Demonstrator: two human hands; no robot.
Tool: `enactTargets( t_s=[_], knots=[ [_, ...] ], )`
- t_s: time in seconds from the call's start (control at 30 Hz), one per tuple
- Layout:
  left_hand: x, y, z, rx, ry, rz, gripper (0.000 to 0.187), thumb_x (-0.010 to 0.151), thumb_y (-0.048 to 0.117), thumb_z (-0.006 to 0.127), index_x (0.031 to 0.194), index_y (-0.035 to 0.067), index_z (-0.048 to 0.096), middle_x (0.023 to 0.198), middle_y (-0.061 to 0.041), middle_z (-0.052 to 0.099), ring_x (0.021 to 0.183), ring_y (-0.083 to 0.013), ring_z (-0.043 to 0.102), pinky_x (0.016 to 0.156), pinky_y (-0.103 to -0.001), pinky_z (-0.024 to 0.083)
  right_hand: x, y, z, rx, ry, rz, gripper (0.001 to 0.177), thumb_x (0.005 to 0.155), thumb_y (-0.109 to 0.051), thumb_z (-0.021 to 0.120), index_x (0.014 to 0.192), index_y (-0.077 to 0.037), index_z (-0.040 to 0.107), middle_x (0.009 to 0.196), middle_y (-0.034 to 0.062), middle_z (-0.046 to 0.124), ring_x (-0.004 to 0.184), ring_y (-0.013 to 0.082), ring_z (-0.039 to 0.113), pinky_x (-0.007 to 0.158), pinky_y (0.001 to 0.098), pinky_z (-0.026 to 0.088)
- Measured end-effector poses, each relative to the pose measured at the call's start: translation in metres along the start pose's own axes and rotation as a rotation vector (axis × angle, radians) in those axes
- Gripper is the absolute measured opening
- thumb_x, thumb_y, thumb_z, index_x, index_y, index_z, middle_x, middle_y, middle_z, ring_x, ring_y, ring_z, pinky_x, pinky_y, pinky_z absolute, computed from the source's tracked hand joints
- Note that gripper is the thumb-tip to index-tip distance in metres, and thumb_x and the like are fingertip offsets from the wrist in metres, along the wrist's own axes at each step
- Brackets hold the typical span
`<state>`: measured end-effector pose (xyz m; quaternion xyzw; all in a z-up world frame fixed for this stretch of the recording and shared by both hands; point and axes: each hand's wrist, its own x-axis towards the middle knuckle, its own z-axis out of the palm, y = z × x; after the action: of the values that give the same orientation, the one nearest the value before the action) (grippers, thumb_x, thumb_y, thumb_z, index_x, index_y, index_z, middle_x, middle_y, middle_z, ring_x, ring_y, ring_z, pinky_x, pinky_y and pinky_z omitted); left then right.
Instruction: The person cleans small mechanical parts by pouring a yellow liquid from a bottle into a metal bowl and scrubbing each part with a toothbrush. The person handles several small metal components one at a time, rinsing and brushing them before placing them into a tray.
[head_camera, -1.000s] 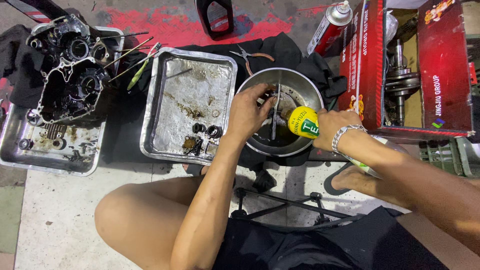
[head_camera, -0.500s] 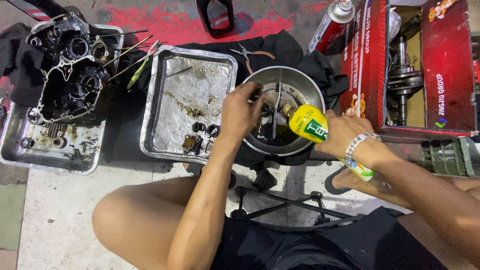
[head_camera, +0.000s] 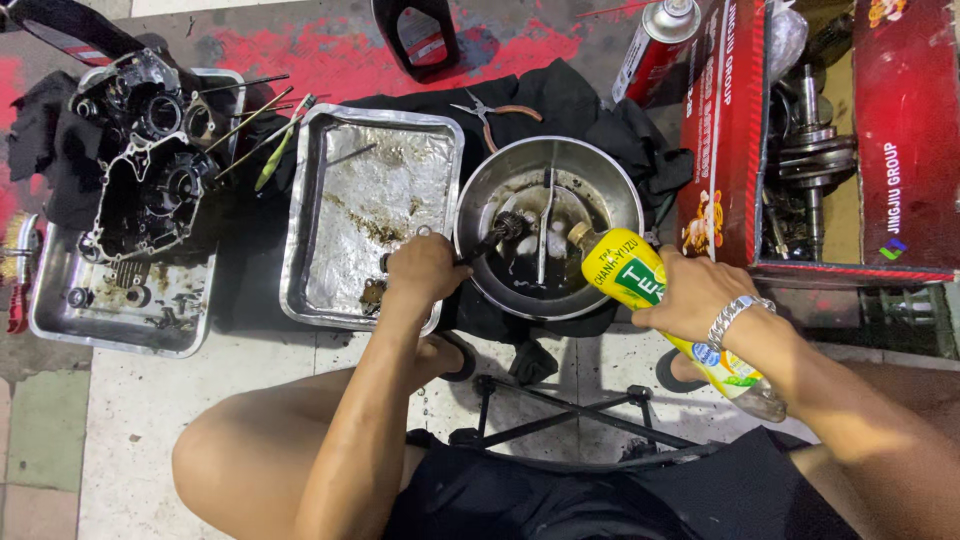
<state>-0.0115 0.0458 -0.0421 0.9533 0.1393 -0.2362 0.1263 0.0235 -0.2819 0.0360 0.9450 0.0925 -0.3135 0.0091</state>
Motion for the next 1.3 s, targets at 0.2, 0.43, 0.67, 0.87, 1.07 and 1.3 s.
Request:
enactTargets(
  t_s=[0.2, 0.43, 0.67, 0.87, 1.07, 1.3],
  knots=[
    [0.026, 0.006, 0.031, 0.01, -0.081, 0.157, 0.029, 0.084, 0.03, 0.076, 0.098, 0.005, 0.077, 0.102, -0.02, 0.074, 0.1, -0.0371, 0.071, 0.088, -0.046, 0.057, 0.002, 0.001, -0.006, 0.011, -0.032, 0.019, 0.073, 0.065, -0.05, 0.084, 0.121, -0.009, 0.061, 0.101, 0.0215, 0.077, 0.097, 0.0385, 0.075, 0.09, 0.0488, 0.057],
    [0.003, 0.023, 0.029, -0.488, 0.009, 0.324, 0.029, 0.091, 0.03, 0.068, 0.099, 0.002, 0.071, 0.087, -0.019, 0.076, 0.083, -0.0378, 0.074, 0.079, -0.049, 0.056, -0.012, -0.003, -0.028, 0.056, -0.036, 0.019, 0.073, 0.065, -0.049, 0.084, 0.119, -0.007, 0.058, 0.092, 0.0223, 0.077, 0.089, 0.0396, 0.076, 0.084, 0.0493, 0.059],
    [0.016, 0.04, 0.039, -0.48, 0.348, 0.403, 0.038, 0.092, 0.017, 0.067, 0.127, 0.001, 0.061, 0.099, -0.027, 0.071, 0.087, -0.047, 0.069, 0.078, -0.053, 0.055, -0.042, -0.015, -0.055, 0.074, 0.0, 0.002, 0.064, 0.067, -0.045, 0.081, 0.113, -0.008, 0.056, 0.086, 0.0215, 0.076, 0.089, 0.0407, 0.074, 0.084, 0.0518, 0.057],
    [0.031, 0.046, 0.049, -0.379, 0.367, 0.402, 0.046, 0.091, 0.014, 0.062, 0.136, 0.006, 0.058, 0.112, -0.025, 0.069, 0.086, -0.0481, 0.068, 0.08, -0.055, 0.055, -0.066, -0.012, -0.064, 0.028, 0.035, -0.012, 0.07, 0.066, -0.044, 0.08, 0.12, -0.008, 0.053, 0.094, 0.0198, 0.075, 0.096, 0.0396, 0.072, 0.086, 0.0513, 0.056],
    [0.04, 0.055, 0.057, -0.326, 0.338, 0.36, 0.042, 0.094, 0.015, 0.058, 0.135, 0.008, 0.058, 0.115, -0.025, 0.069, 0.086, -0.048, 0.068, 0.081, -0.056, 0.054, -0.071, -0.008, -0.077, -0.103, 0.037, -0.033, 0.079, 0.068, -0.047, 0.081, 0.127, -0.005, 0.05, 0.097, 0.0193, 0.073, 0.097, 0.0365, 0.072, 0.087, 0.0476, 0.057],
    [0.039, 0.059, 0.054, -0.349, 0.381, 0.364, 0.037, 0.096, 0.017, 0.058, 0.132, 0.01, 0.061, 0.113, -0.024, 0.069, 0.084, -0.0489, 0.068, 0.079, -0.057, 0.053, -0.071, -0.011, -0.087, -0.161, 0.008, -0.02, 0.092, 0.076, -0.043, 0.077, 0.149, -0.003, 0.038, 0.1, 0.0177, 0.073, 0.1, 0.0321, 0.073, 0.089, 0.0432, 0.058]
  ],
)
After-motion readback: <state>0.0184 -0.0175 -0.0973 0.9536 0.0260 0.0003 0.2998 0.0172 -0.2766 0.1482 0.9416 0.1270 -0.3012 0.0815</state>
